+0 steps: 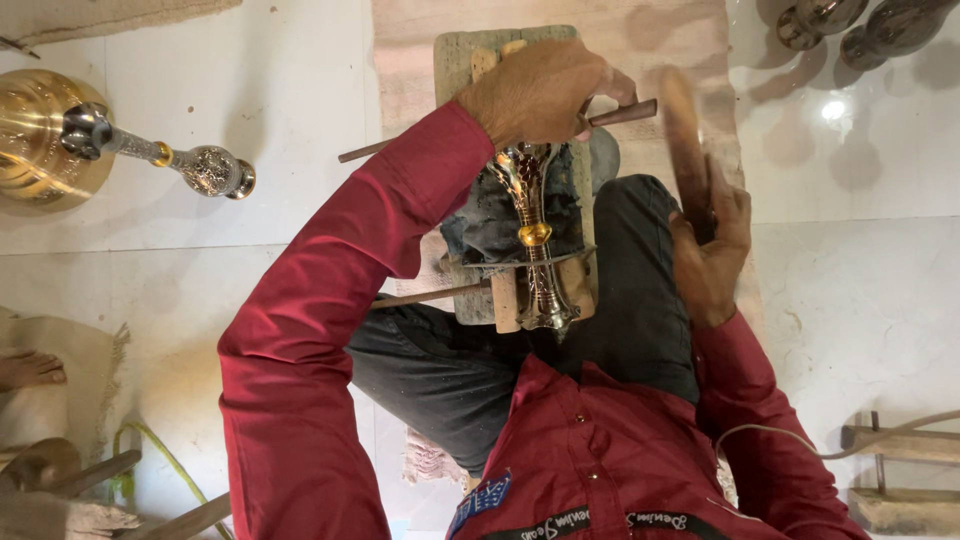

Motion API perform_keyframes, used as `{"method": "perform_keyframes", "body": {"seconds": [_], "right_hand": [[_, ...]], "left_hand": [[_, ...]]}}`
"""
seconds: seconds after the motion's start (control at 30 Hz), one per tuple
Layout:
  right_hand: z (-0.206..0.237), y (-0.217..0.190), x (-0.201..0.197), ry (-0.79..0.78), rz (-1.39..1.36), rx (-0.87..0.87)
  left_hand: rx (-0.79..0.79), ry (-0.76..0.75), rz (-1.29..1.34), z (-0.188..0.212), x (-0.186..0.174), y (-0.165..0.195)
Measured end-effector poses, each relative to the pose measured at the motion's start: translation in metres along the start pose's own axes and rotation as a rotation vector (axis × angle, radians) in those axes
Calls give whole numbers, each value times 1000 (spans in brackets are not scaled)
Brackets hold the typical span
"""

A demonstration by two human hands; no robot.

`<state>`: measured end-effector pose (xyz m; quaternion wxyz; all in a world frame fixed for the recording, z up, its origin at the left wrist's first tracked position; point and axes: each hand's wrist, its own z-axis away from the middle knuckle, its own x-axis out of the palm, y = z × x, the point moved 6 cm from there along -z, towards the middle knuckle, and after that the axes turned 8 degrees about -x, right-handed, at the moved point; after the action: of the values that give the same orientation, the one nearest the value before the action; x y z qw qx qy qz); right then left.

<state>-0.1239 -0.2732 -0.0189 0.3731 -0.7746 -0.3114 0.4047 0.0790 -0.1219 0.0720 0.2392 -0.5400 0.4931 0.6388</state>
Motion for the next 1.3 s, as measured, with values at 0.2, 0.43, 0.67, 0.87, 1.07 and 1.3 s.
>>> {"method": "perform_keyframes", "body": {"seconds": [0.2, 0.43, 0.67, 0.87, 1.07, 1.3], "right_hand": [[0, -7, -2, -5, 190, -85], [2, 3, 0, -61, 96, -9], [3, -1, -3, 32, 21, -17], [3, -7, -4, -15, 15, -30], [6, 5, 3, -116, 68, -37], [8, 3, 22, -276, 128, 38]], "left_hand": [[-24, -21, 8, -2, 2, -2], [-18, -10, -11, -2, 3, -2], [-31, -49, 23, 2, 0, -3], [-18, -19, 47, 6, -4, 1], [-12, 112, 173, 18, -17, -3], [-12, 210, 90, 51, -13, -4]]}}
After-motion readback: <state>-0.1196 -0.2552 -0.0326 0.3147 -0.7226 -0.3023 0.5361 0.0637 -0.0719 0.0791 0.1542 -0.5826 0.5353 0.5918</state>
